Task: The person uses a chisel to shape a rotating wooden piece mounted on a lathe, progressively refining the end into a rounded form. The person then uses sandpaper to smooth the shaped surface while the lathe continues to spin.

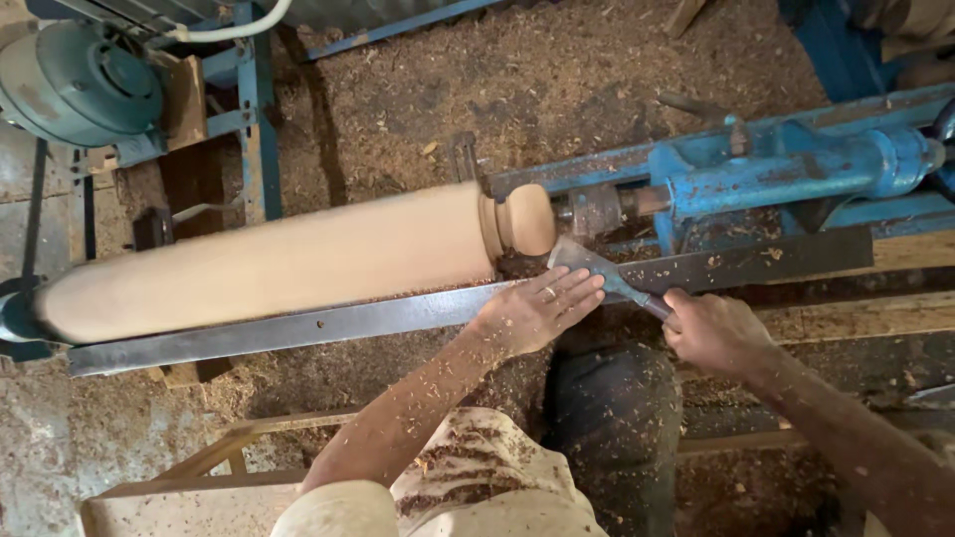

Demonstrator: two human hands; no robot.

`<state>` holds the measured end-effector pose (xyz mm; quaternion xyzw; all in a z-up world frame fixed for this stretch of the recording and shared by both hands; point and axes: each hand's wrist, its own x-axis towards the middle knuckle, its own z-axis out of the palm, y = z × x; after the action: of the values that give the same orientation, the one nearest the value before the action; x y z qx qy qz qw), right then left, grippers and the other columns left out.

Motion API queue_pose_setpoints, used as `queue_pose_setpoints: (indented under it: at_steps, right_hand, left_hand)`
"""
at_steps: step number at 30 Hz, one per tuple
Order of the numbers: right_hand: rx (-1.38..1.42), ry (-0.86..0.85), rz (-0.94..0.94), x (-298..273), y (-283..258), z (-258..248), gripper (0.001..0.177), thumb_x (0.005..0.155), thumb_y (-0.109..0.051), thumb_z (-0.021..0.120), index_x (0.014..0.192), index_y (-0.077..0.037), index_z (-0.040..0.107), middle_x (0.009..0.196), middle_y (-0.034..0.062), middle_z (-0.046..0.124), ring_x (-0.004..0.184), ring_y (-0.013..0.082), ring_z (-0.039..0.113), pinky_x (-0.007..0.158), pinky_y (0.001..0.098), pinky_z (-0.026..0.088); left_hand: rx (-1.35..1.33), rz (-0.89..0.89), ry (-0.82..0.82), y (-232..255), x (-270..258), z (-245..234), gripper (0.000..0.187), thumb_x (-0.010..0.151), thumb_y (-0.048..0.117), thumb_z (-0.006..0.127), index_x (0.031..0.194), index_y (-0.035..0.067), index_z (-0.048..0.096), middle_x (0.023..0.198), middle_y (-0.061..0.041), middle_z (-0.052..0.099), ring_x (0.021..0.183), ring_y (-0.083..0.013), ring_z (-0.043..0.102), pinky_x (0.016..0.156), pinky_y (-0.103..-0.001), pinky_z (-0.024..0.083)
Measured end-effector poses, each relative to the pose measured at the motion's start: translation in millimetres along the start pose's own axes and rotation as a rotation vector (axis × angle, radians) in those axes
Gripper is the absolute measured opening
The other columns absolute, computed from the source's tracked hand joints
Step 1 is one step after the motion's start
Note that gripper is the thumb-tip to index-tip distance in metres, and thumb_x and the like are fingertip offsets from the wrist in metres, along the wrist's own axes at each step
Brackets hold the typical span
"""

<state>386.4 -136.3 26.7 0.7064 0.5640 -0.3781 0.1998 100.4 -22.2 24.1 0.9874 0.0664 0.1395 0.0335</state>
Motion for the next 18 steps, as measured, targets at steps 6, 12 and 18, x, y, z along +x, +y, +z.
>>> queue_pose_setpoints:
  at_steps: [6,12,18]
  right_hand:
    - [0.082,0.098,-0.088,-6.4,-4.4,1.8,0.031,0.09,-0.033,0.062,0.109,-0.009,0.059,0.078,0.0187,0.073,0.076,0.0391,0.073,0.073,0.0531,0.058]
    - [0.112,0.133,-0.094,-12.0,-10.4,2.4,0.031,0.089,-0.031,0.062,0.109,-0.008,0.058,0.079,0.0193,0.073,0.077,0.039,0.074,0.075,0.053,0.058]
    - [0.203,0.06,-0.031,-20.9,-18.9,8.0,0.032,0.089,-0.029,0.06,0.112,-0.007,0.054,0.077,0.0185,0.073,0.074,0.0381,0.075,0.074,0.0527,0.058]
  left_hand:
    - [0.016,0.0,0.026,0.2,-0.8,-1.4,0.055,0.097,0.015,0.057,0.151,0.007,0.052,0.159,-0.007,0.051,0.145,-0.0216,0.052,0.125,-0.039,0.04]
    - [-0.01,-0.004,0.007,-0.2,-0.2,-1.4,0.051,0.097,0.017,0.057,0.146,0.004,0.055,0.156,-0.01,0.053,0.142,-0.0251,0.054,0.123,-0.041,0.041]
    - [-0.029,0.001,0.054,-1.7,-1.5,-2.7,0.048,0.095,0.018,0.058,0.141,0.002,0.059,0.151,-0.012,0.057,0.137,-0.0273,0.058,0.121,-0.043,0.045]
